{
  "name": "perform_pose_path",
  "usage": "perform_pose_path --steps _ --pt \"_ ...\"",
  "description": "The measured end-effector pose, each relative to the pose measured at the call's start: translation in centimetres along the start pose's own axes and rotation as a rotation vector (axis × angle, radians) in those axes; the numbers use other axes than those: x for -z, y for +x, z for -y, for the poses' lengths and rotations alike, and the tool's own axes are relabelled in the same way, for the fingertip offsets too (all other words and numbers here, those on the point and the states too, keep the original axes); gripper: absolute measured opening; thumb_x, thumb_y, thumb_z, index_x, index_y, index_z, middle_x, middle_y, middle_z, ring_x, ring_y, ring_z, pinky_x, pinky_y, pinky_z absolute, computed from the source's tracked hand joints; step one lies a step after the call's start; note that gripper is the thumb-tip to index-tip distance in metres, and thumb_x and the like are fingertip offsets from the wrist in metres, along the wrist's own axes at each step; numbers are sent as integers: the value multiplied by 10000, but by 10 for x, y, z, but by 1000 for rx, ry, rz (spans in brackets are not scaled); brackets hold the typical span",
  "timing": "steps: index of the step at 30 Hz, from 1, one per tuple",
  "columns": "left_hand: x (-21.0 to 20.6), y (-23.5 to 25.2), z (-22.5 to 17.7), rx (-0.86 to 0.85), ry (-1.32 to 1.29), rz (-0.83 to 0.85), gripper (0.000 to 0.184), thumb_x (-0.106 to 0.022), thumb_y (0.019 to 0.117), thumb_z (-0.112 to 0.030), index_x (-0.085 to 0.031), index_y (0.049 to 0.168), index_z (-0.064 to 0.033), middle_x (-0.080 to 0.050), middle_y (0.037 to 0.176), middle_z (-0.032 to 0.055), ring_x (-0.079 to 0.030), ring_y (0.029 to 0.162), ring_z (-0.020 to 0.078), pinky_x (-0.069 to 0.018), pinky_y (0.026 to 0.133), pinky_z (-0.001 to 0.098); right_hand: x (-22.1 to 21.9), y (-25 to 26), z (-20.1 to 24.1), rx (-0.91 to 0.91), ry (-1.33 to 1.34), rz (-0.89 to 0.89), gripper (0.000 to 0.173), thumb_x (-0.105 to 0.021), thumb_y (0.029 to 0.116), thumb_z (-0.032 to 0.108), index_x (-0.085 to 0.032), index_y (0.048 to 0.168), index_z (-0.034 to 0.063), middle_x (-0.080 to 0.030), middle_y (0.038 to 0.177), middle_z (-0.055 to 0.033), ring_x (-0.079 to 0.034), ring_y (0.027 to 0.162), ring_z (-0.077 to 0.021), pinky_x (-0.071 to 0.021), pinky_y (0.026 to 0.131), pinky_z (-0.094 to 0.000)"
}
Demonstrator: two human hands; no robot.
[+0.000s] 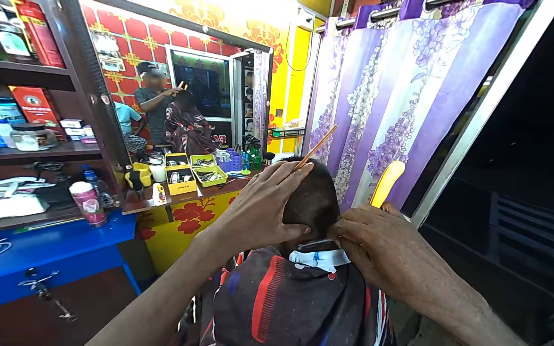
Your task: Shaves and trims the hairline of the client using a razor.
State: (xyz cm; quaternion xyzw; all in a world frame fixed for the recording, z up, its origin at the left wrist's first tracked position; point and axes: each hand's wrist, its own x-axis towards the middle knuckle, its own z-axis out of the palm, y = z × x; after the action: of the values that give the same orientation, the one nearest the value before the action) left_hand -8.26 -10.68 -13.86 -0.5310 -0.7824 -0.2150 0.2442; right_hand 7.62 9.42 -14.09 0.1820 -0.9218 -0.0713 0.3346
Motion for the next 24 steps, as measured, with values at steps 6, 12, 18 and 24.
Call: perform_pose_path --steps 6,12,18,24 --pt "-2 -3 0 97 -192 0 990 -860 741 -515 -426 1576 -206 -445 1582 20 -353 1501 237 -352 1199 486 -19 -15 -19 -226 368 -287 152 -663 941 254 -754 1062 248 -709 1045 134 -653 995 -50 -532 857 -348" --pt "-2 5 -17 226 -97 12 984 -891 748 -465 -423 1566 -181 -450 1563 52 -376 1480 279 -384 1170 518 -49 -20 -37 -244 538 -259 112 -693 932 253 -753 1025 239 -713 1039 120 -662 1010 -50 -564 882 -306" --pt "-3 10 -17 260 -13 47 1056 -899 712 -514 -397 1583 -189 -433 1571 63 -421 1439 292 -429 1118 539 -60 -14 -42 -117 437 -262 121 -661 942 250 -752 1021 242 -708 1047 114 -652 1018 -62 -529 876 -364" --pt "-3 11 -18 286 -9 49 1078 -911 694 -514 -393 1585 -200 -417 1585 50 -418 1442 282 -427 1122 535 -62 -12 -45 -74 413 -255 130 -639 941 250 -746 1014 245 -704 1035 114 -646 1006 -64 -507 842 -367"
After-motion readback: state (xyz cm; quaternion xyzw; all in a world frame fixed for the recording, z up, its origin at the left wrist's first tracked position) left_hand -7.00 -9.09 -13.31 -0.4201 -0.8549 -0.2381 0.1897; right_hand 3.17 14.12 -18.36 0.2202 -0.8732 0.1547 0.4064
